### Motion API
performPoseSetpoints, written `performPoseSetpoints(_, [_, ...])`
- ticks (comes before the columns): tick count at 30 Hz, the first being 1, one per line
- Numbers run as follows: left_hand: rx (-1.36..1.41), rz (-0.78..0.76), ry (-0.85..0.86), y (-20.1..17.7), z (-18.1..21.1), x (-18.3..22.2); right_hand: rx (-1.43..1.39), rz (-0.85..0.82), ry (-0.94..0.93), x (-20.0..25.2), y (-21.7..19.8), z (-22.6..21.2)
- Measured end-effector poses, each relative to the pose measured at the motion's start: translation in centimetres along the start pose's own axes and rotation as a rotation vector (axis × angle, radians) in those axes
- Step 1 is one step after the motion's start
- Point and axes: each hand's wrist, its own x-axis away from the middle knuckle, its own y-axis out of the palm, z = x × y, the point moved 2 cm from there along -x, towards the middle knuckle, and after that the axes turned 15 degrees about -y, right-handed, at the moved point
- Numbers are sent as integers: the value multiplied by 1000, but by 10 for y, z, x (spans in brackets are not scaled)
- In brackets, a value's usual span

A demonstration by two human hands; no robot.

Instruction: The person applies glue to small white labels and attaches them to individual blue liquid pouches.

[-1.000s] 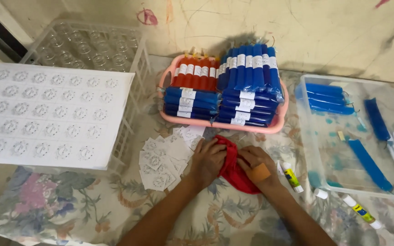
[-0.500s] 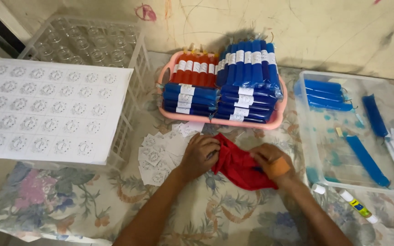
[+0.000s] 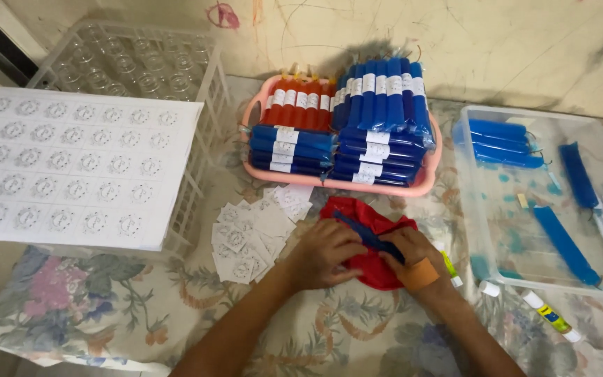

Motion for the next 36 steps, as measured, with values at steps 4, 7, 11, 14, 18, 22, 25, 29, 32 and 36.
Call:
performPoseSetpoints(4, [-254, -208, 87, 23, -16, 22, -95, 14, 107, -6, -9, 0])
performPoseSetpoints(7, [-307, -236, 89, 24, -16, 24, -215, 3, 187, -9, -12, 0])
performPoseSetpoints(11, [-131, -375, 12, 12, -2, 23, -456, -28, 267, -3, -24, -8])
performPoseSetpoints(14, [-30, -395, -65, 2, -8, 19, -535, -41, 319, 0, -44, -29])
performPoseSetpoints(18, [-127, -251, -161, -1, -21, 8, -482, -56, 312, -1, -36, -18])
performPoseSetpoints(22, [-2, -141, -99, -17, -14, -8, -412, -103, 147, 2, -30, -29])
performPoseSetpoints(25, [-57, -143, -127, -7, -26, -1, -282, -71, 18, 2, -13, -23])
performPoseSetpoints(29, [-237, -266, -309, 12, -58, 20, -311, -88, 141, -3, -25, -13])
performPoseSetpoints(32, [-258, -222, -309, 3, -56, 16, -426, -40, 221, -3, -70, -21])
performPoseSetpoints(36, [-300, -217, -339, 5, -62, 21, -601, -50, 341, 0, -131, -35])
